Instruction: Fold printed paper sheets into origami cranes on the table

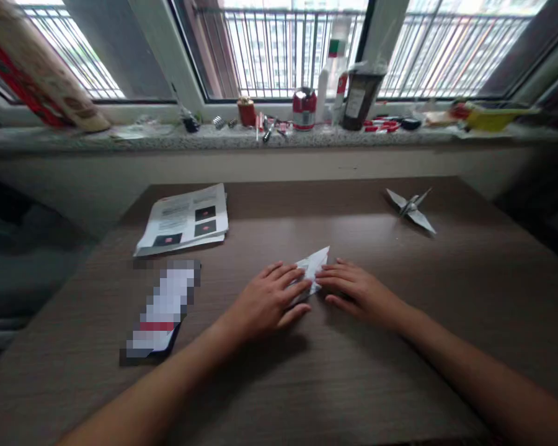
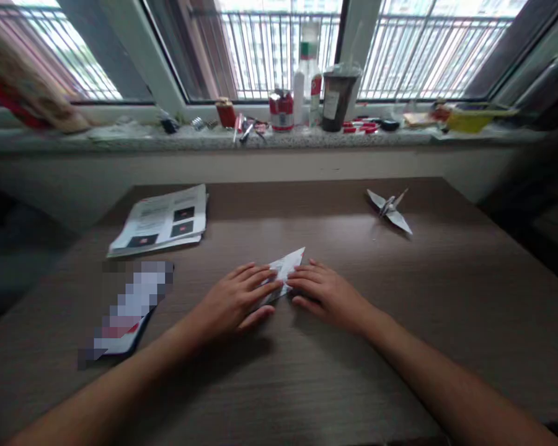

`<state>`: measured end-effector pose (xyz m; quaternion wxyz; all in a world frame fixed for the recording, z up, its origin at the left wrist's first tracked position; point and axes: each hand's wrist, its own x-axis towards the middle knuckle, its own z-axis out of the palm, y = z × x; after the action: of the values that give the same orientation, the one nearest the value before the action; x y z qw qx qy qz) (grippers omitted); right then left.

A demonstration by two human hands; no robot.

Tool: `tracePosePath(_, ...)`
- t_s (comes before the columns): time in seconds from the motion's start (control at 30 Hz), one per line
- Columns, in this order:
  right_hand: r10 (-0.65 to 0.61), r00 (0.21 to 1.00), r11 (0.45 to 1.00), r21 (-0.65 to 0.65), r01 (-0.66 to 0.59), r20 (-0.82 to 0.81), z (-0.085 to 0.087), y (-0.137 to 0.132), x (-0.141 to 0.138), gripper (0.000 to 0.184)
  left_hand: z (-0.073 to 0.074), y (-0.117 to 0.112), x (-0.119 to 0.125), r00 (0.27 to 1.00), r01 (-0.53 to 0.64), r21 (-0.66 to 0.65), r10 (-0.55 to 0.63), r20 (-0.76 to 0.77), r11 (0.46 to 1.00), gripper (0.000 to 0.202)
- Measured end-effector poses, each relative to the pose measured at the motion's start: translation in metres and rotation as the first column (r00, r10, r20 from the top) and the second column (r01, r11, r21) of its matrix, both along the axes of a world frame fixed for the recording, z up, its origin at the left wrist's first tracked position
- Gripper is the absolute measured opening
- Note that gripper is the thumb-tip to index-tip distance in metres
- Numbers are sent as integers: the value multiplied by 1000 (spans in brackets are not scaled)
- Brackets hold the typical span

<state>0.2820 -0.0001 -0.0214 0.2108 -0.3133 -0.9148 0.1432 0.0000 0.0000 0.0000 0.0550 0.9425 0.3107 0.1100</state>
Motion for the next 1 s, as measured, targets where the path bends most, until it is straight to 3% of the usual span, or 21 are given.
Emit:
tracePosePath(0.33, -71, 995, 989, 135, 61, 72, -5, 11, 7, 38, -16, 5, -2, 996, 25, -28, -23, 82, 999, 40)
tracePosePath(0.57, -86, 993, 983, 170, 72, 81, -1, 10, 8, 28, -16, 8, -2, 996, -3, 81, -4, 92, 997, 27)
tracePosePath(1.0, -81, 997, 993, 88, 80, 7, 0, 15, 8, 23, -17, 14, -7, 994, 40, 130, -53, 98, 991, 26)
